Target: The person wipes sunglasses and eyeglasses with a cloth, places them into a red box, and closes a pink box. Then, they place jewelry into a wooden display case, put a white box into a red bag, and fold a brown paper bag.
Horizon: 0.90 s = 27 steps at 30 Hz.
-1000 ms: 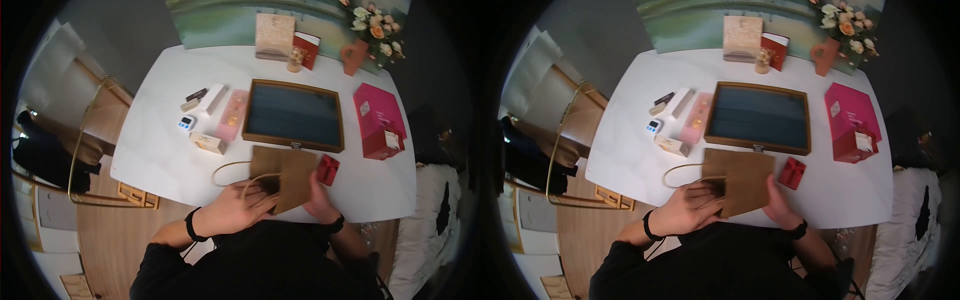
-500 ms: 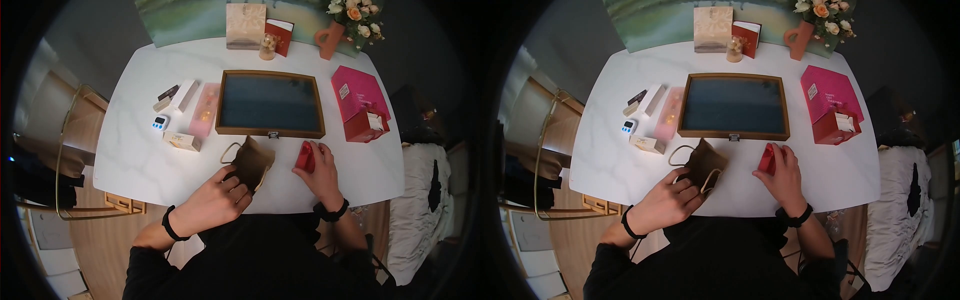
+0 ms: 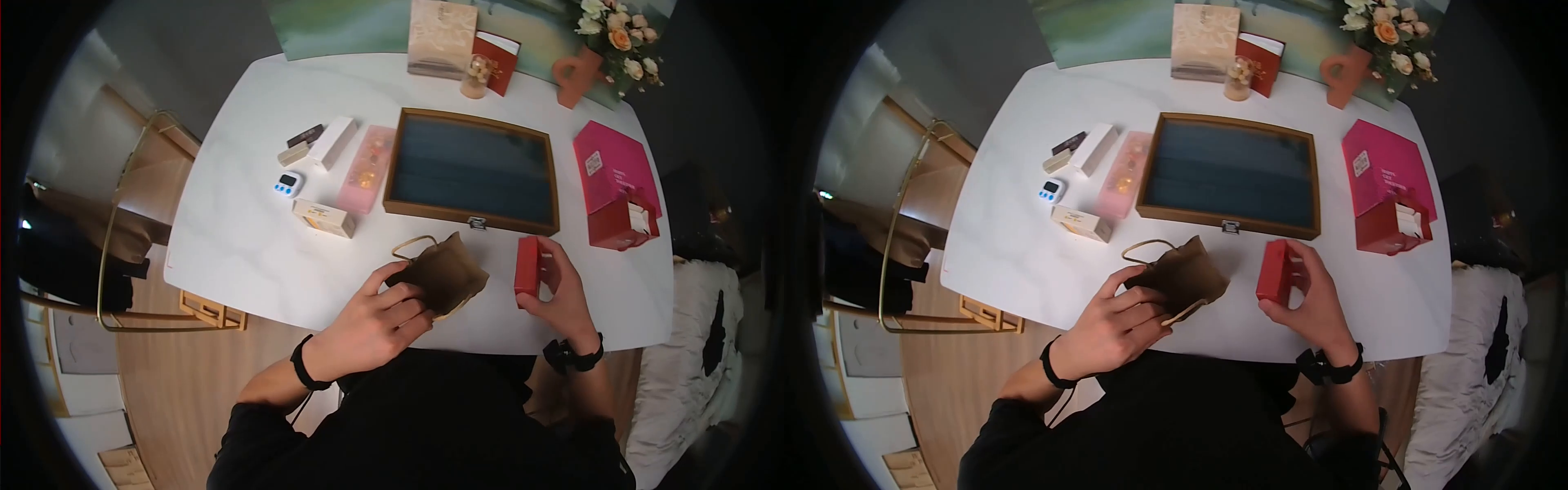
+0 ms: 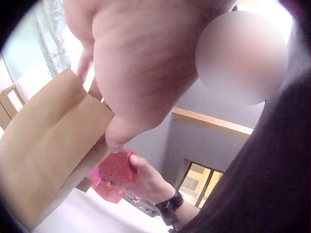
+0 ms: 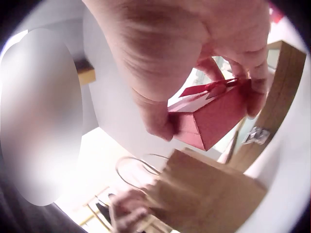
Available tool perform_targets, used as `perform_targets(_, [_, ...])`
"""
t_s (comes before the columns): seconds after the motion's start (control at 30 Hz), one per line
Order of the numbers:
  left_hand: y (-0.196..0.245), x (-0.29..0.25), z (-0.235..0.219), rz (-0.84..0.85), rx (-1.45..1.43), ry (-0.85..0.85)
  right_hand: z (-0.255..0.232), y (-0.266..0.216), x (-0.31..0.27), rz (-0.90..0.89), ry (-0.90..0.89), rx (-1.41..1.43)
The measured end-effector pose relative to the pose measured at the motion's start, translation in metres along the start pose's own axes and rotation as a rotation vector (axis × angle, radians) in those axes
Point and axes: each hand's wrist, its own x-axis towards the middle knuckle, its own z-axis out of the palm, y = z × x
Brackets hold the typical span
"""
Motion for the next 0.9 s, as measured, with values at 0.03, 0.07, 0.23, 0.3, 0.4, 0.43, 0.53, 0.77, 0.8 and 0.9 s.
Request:
perform_targets(0.03, [0.0, 0.002, 0.001, 0.01, -0.011, 0.007, -0.002, -0.009, 0.003, 0.002, -0.045, 0.217])
perform_targets(0.07, [0.001, 0.003, -0.001, 0.013, -0.036, -0.013, -0.004, -0.021, 0.007, 0.005, -0.036, 0.21])
perform_targets(0.23, [0.001, 0.003, 0.002, 0.016, -0.074, -0.013, -0.005, -0.087, 0.027, -0.03, -0.325, 0.481])
perform_targets(0.3, [0.0, 0.002, 0.002, 0.008, -0.075, 0.011, 0.006, -0.094, 0.031, -0.117, -0.51, 0.503])
perform_targets(0.4, [0.002, 0.001, 0.006, -0.026, -0.089, 0.039, 0.013, -0.123, 0.045, -0.083, -0.789, -0.031])
perform_targets(0.43, [0.002, 0.0, 0.006, -0.027, -0.09, 0.04, 0.018, -0.126, 0.048, -0.013, -0.862, -0.116])
perform_targets(0.53, [0.003, -0.002, 0.009, -0.008, -0.084, 0.054, 0.026, -0.128, 0.063, 0.114, -0.979, -0.179])
perform_targets(0.77, [0.007, -0.015, 0.023, -0.019, -0.014, 0.211, 0.059, -0.132, 0.065, -0.19, -0.9, -0.816])
perform_targets(0.8, [0.006, -0.018, 0.025, -0.033, -0.019, 0.228, 0.065, -0.123, 0.067, -0.188, -0.898, -0.812])
perform_targets(0.9, [0.001, -0.019, 0.028, -0.011, -0.06, 0.237, 0.081, -0.089, 0.072, -0.224, -0.942, -0.916])
